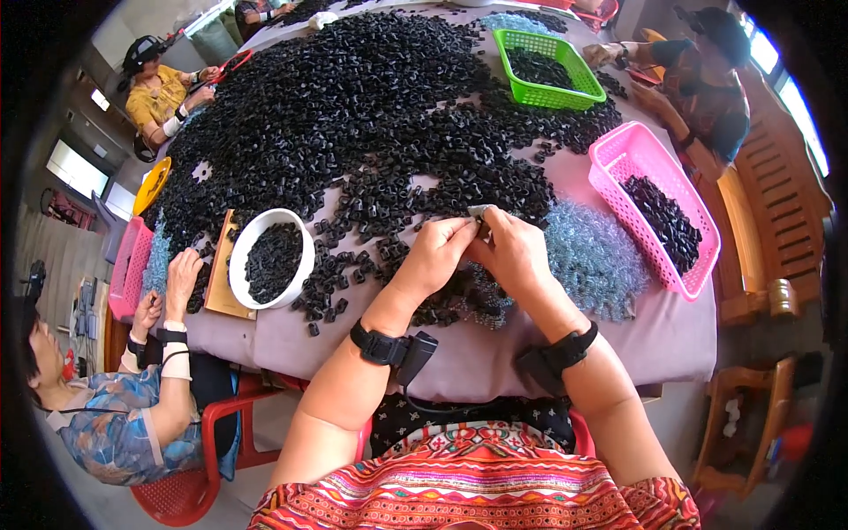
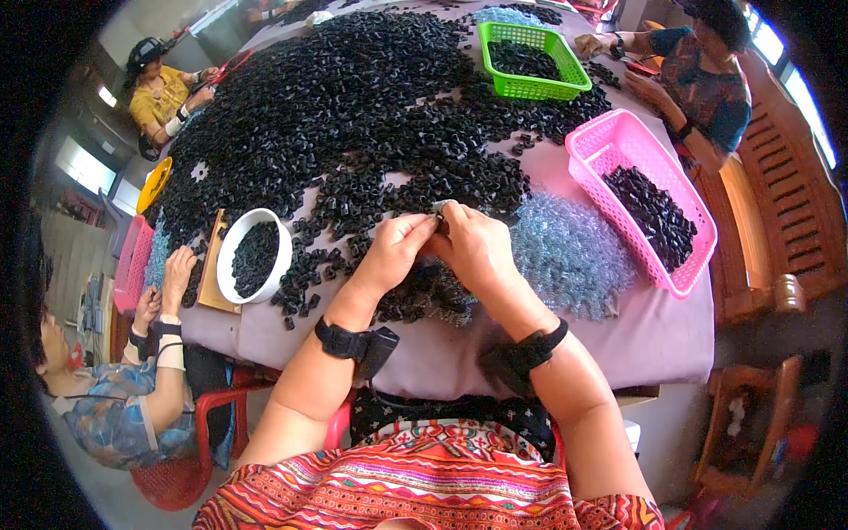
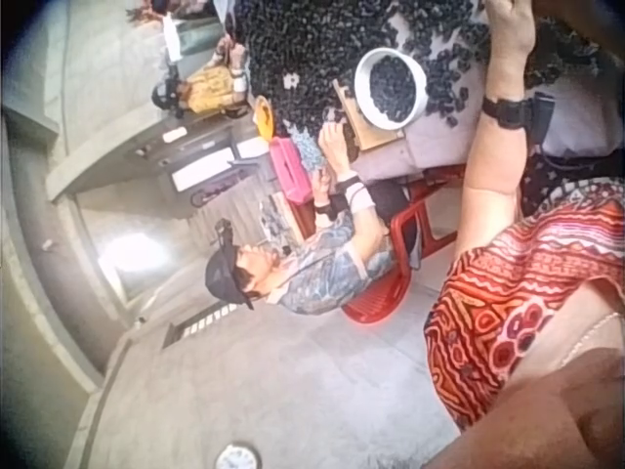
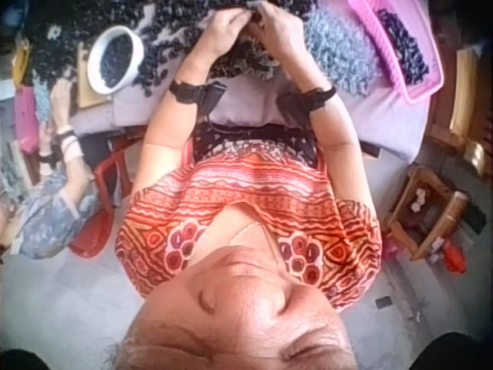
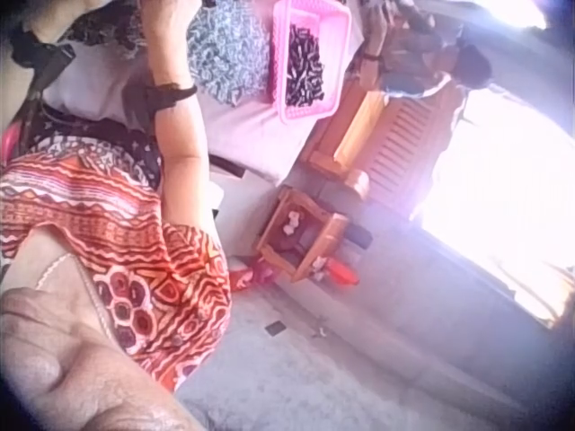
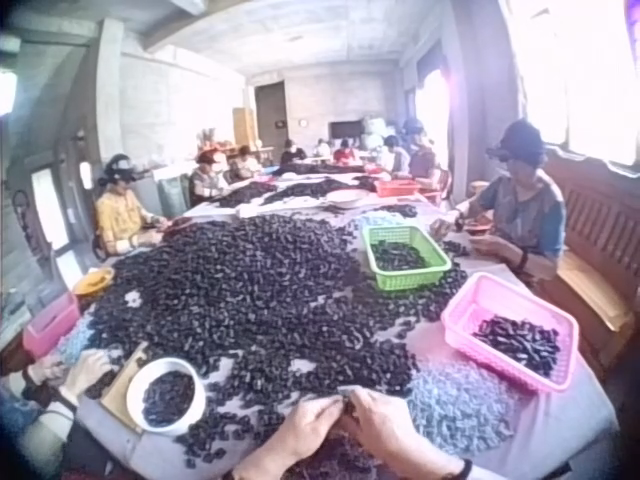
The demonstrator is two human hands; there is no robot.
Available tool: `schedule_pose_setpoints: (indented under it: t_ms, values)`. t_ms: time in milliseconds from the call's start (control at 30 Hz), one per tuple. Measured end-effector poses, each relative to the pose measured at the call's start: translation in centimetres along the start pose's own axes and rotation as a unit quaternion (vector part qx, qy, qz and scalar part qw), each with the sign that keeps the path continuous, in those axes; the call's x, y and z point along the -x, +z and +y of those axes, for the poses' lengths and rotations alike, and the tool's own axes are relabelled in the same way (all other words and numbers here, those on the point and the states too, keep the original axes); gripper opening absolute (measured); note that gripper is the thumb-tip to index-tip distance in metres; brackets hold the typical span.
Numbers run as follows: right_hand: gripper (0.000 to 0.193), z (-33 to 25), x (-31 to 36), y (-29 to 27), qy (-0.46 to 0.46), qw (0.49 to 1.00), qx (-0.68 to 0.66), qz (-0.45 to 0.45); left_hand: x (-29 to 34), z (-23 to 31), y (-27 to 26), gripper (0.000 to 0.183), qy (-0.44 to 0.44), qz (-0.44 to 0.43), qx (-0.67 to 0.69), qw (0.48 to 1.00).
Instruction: Sorting and inspecting small black shoe manufacturing components at a shared table.
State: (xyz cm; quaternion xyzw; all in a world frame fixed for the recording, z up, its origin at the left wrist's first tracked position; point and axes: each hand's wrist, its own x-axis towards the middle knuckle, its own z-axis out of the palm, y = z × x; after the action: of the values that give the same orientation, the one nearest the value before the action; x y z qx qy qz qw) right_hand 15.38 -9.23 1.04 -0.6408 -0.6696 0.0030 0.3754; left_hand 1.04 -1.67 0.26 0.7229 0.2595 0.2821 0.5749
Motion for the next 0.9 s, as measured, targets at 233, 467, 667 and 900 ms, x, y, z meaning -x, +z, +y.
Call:
schedule_pose_setpoints:
  t_ms: [233,467,667,900]
  values:
    - [0.021,0.5,0.1,0.0,-0.053,0.999,0.006,-0.004,-0.2,-0.1,0.2,0.034,-0.019,-0.009,0.035,0.999]
    - [0.026,0.4,-0.4,-1.4,0.130,0.982,-0.129,0.048,-0.6,-0.1,-1.5,0.035,-0.039,0.111,-0.048,0.992]
    - [0.045,5.7,-1.5,-5.7,0.184,0.833,-0.406,0.329,-0.4,-1.4,-2.7,0.032,0.009,0.177,-0.277,0.944]
    - [0.047,8.8,-1.0,-7.9,0.198,0.801,-0.413,0.384,-0.2,-1.8,-3.0,0.033,0.044,0.136,-0.383,0.913]
